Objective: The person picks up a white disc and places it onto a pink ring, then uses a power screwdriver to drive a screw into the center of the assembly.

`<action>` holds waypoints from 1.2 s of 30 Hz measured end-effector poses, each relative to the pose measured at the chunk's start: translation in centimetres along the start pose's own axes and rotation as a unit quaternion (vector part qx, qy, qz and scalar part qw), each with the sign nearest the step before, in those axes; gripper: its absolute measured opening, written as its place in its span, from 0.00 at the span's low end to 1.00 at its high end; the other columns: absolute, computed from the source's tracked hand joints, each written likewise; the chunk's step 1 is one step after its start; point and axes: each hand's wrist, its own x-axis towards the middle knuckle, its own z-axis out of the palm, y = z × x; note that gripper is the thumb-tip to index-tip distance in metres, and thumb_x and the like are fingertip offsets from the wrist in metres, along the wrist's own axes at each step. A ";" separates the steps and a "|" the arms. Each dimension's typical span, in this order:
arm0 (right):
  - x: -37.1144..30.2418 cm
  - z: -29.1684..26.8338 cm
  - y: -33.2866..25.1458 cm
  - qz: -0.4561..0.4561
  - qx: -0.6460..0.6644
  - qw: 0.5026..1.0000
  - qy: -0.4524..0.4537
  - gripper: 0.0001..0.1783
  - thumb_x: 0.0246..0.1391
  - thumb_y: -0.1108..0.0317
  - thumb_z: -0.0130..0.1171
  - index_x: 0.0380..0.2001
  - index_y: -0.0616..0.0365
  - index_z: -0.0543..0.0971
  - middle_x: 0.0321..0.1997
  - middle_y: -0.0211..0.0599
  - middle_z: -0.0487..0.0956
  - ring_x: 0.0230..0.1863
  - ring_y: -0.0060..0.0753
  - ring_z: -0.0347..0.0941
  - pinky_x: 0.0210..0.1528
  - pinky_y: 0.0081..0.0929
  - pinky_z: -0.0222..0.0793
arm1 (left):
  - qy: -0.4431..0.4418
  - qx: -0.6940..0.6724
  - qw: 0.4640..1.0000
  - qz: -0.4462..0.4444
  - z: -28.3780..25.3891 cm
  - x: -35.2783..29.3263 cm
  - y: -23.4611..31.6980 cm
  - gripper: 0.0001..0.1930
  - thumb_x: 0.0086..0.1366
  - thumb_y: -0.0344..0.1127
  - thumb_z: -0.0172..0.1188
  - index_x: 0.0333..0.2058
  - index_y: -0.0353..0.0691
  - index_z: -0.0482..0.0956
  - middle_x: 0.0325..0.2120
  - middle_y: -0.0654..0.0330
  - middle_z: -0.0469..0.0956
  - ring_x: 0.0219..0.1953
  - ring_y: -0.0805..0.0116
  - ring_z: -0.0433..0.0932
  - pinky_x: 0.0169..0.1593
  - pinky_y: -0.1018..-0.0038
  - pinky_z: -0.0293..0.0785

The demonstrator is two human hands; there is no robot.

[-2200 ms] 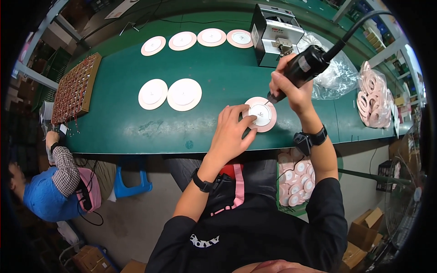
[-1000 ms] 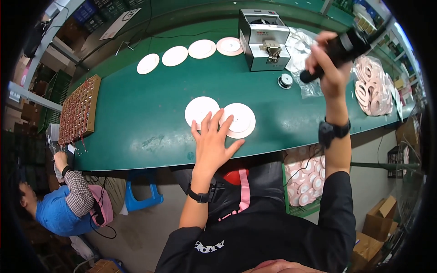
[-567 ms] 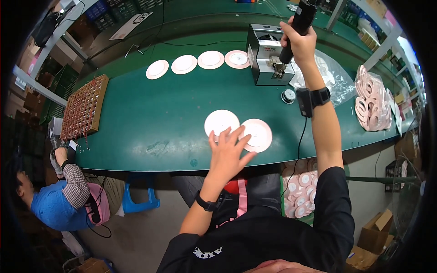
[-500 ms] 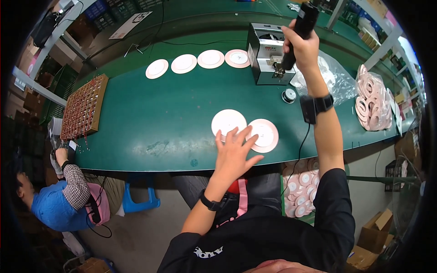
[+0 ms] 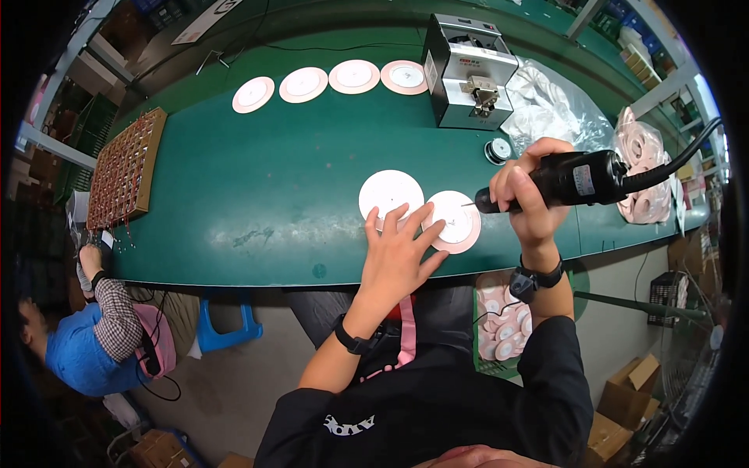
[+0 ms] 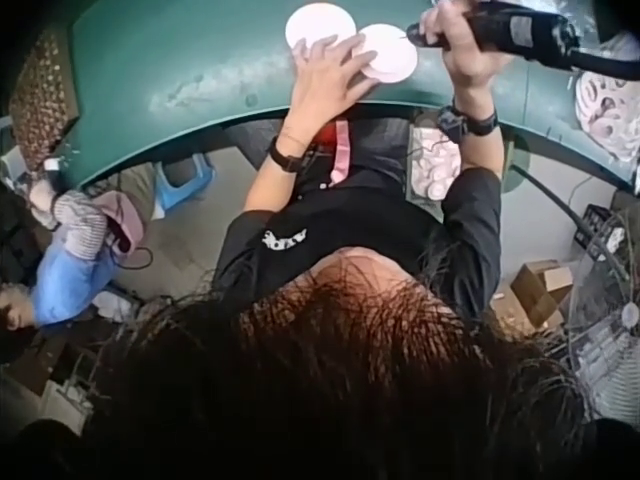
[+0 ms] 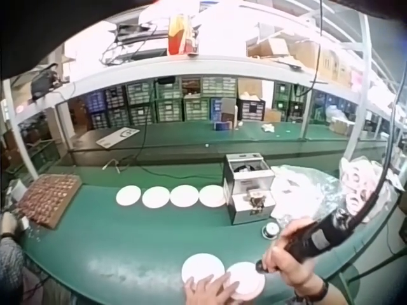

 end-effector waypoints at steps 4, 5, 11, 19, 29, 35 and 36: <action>0.4 1.1 0.6 0.017 0.002 1.000 -0.005 0.17 0.60 0.79 0.55 0.50 0.61 0.64 0.22 0.34 0.68 0.17 0.25 0.64 0.24 0.30 0.68 | 0.002 0.002 1.000 0.002 0.0 -0.1 0.0 0.23 0.59 0.49 0.70 0.52 0.55 0.82 0.61 0.65 0.73 0.62 0.53 0.68 0.67 0.42 0.51; 0.6 1.2 0.8 0.025 0.002 1.000 -0.010 0.17 0.60 0.79 0.55 0.50 0.61 0.64 0.23 0.34 0.68 0.17 0.25 0.65 0.24 0.30 0.68 | 0.004 0.004 1.000 0.005 0.0 -0.2 0.0 0.22 0.59 0.49 0.70 0.52 0.55 0.83 0.61 0.65 0.73 0.62 0.53 0.68 0.67 0.42 0.51; 0.8 1.5 2.0 0.071 -0.001 0.997 -0.017 0.16 0.58 0.81 0.57 0.46 0.60 0.65 0.24 0.34 0.69 0.17 0.25 0.65 0.24 0.29 0.68 | 0.009 0.015 1.000 0.021 0.2 -0.2 0.0 0.20 0.60 0.49 0.68 0.51 0.54 0.83 0.61 0.63 0.72 0.63 0.53 0.67 0.68 0.39 0.50; 1.1 1.6 2.2 0.099 0.017 0.994 -0.045 0.15 0.56 0.82 0.59 0.40 0.58 0.63 0.23 0.34 0.68 0.17 0.24 0.65 0.24 0.27 0.68 | 0.014 0.015 1.000 0.018 0.3 -0.3 0.0 0.20 0.60 0.49 0.68 0.51 0.54 0.84 0.60 0.63 0.72 0.63 0.53 0.67 0.68 0.38 0.50; 1.4 2.4 2.4 0.138 -0.016 0.987 -0.084 0.16 0.52 0.82 0.62 0.35 0.59 0.65 0.22 0.33 0.69 0.17 0.24 0.67 0.22 0.25 0.67 | 0.026 0.012 0.999 0.023 0.6 -0.6 0.0 0.19 0.59 0.47 0.68 0.50 0.54 0.84 0.59 0.63 0.73 0.63 0.53 0.68 0.69 0.38 0.50; 1.1 2.4 2.4 0.131 -0.007 0.987 -0.093 0.16 0.51 0.83 0.62 0.35 0.59 0.65 0.22 0.32 0.69 0.17 0.23 0.67 0.22 0.24 0.67 | 0.048 -0.015 0.997 0.059 0.3 -1.3 -0.2 0.17 0.59 0.44 0.68 0.48 0.54 0.85 0.57 0.63 0.74 0.62 0.56 0.69 0.69 0.38 0.50; 1.0 2.4 2.4 0.132 -0.006 0.987 -0.088 0.16 0.51 0.83 0.62 0.35 0.59 0.65 0.22 0.32 0.69 0.17 0.23 0.67 0.21 0.24 0.66 | 0.051 -0.014 0.997 0.059 0.3 -1.5 -0.2 0.17 0.59 0.44 0.68 0.48 0.54 0.85 0.57 0.63 0.74 0.62 0.56 0.69 0.69 0.38 0.50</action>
